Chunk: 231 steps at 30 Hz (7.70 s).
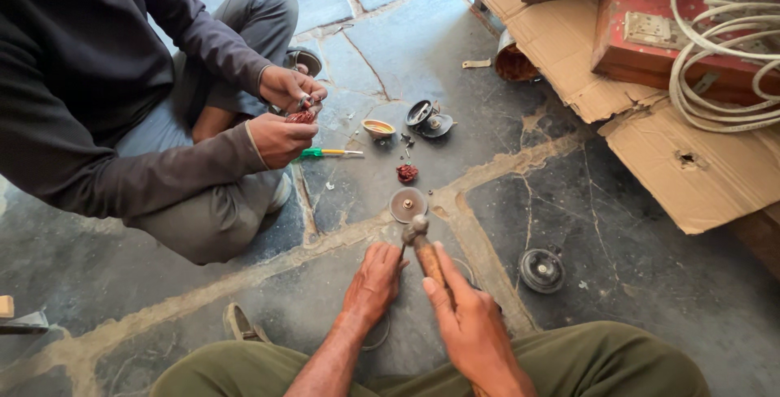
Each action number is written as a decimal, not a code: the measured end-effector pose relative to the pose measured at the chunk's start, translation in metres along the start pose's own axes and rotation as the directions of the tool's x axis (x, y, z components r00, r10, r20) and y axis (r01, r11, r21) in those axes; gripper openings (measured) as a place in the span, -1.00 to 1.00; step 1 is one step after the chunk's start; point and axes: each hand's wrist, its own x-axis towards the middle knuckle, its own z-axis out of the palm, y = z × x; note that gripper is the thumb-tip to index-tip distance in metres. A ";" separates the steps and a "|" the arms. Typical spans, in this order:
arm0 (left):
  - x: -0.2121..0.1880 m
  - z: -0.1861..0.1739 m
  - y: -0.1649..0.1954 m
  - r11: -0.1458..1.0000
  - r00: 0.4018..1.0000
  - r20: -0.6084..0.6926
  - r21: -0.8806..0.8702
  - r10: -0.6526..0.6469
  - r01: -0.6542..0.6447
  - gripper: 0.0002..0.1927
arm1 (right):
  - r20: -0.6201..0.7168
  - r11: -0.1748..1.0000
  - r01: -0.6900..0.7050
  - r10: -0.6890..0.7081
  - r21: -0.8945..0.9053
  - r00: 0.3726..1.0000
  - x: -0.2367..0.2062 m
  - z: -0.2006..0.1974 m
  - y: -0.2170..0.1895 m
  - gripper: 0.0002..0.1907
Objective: The person uses a hammer and a metal rod to repeatedly strike a small metal disc on the floor. Another person sits nearby and handles small components. The camera wearer continues hammering the disc throughout the clip.
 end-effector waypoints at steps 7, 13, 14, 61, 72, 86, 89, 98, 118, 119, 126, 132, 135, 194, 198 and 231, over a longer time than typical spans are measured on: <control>-0.001 0.000 -0.001 1.000 1.000 0.006 0.017 -0.005 0.005 -0.84 | -0.298 0.935 0.263 -0.188 0.237 0.936 -0.016 -0.010 -0.011 -0.40; 0.001 -0.002 0.001 1.000 1.000 0.013 -0.016 -0.009 0.009 -0.86 | 0.028 0.999 -0.043 0.044 -0.013 0.999 0.006 0.002 0.004 -0.43; 0.001 -0.002 0.001 1.000 1.000 0.007 -0.009 0.005 -0.005 -0.86 | -0.005 1.000 -0.030 0.030 -0.005 1.000 0.005 0.003 0.006 -0.42; 0.005 -0.014 0.014 0.982 0.984 0.028 -0.075 -0.174 0.175 -0.76 | 0.101 0.702 -0.316 0.331 0.639 0.938 0.014 -0.012 0.010 -0.46; 0.002 -0.013 0.017 0.998 0.996 0.063 0.020 -0.069 0.068 -0.80 | -0.004 0.962 -0.086 0.090 0.260 0.996 0.000 0.000 0.002 -0.37; 0.000 -0.007 0.009 0.999 0.998 0.045 0.024 -0.048 0.047 -0.81 | -0.291 0.915 0.178 -0.070 0.363 0.954 -0.021 -0.023 -0.013 -0.40; 0.003 -0.006 0.008 0.999 0.998 0.047 0.017 -0.051 0.050 -0.81 | -0.322 0.887 0.450 -0.399 0.103 0.859 -0.009 -0.013 -0.008 -0.51; 0.000 -0.010 0.011 0.997 0.998 0.000 -0.022 -0.070 0.070 -0.79 | 0.105 0.959 -0.158 0.137 0.236 0.985 -0.008 0.011 0.014 -0.41; 0.005 0.000 -0.004 0.944 0.948 -0.082 -0.152 -0.306 0.292 -0.82 | 0.194 0.567 -0.379 0.360 0.731 0.913 0.016 0.004 0.036 -0.49; 0.005 -0.001 -0.003 0.945 0.949 -0.086 -0.156 -0.304 0.289 -0.82 | 0.196 0.573 -0.391 0.372 0.720 0.907 0.015 0.003 0.034 -0.49; 0.006 -0.005 0.001 0.937 0.946 -0.060 -0.168 -0.319 0.305 -0.81 | 0.203 0.583 -0.387 0.357 0.714 0.912 0.012 -0.001 0.021 -0.47; 0.006 -0.007 0.001 0.975 0.977 -0.049 -0.097 -0.207 0.201 -0.81 | 0.198 0.582 -0.390 0.366 0.714 0.909 0.011 -0.004 0.018 -0.47; 0.005 -0.007 0.003 0.978 0.980 -0.053 -0.093 -0.192 0.187 -0.78 | 0.187 0.591 -0.366 0.343 0.719 0.921 0.011 -0.003 0.018 -0.46; 0.002 -0.007 -0.002 0.947 0.949 -0.081 -0.135 -0.303 0.291 -0.80 | 0.153 0.708 -0.329 0.302 0.624 0.941 0.015 -0.012 0.014 -0.44; 0.003 -0.009 0.002 0.949 0.954 -0.052 -0.129 -0.296 0.288 -0.76 | 0.156 0.708 -0.346 0.320 0.616 0.934 0.014 -0.014 0.013 -0.43; -0.003 -0.003 -0.006 0.989 0.999 0.010 0.141 -0.036 0.034 -0.88 | 0.043 0.997 -0.003 0.006 -0.076 0.999 0.015 0.016 0.024 -0.43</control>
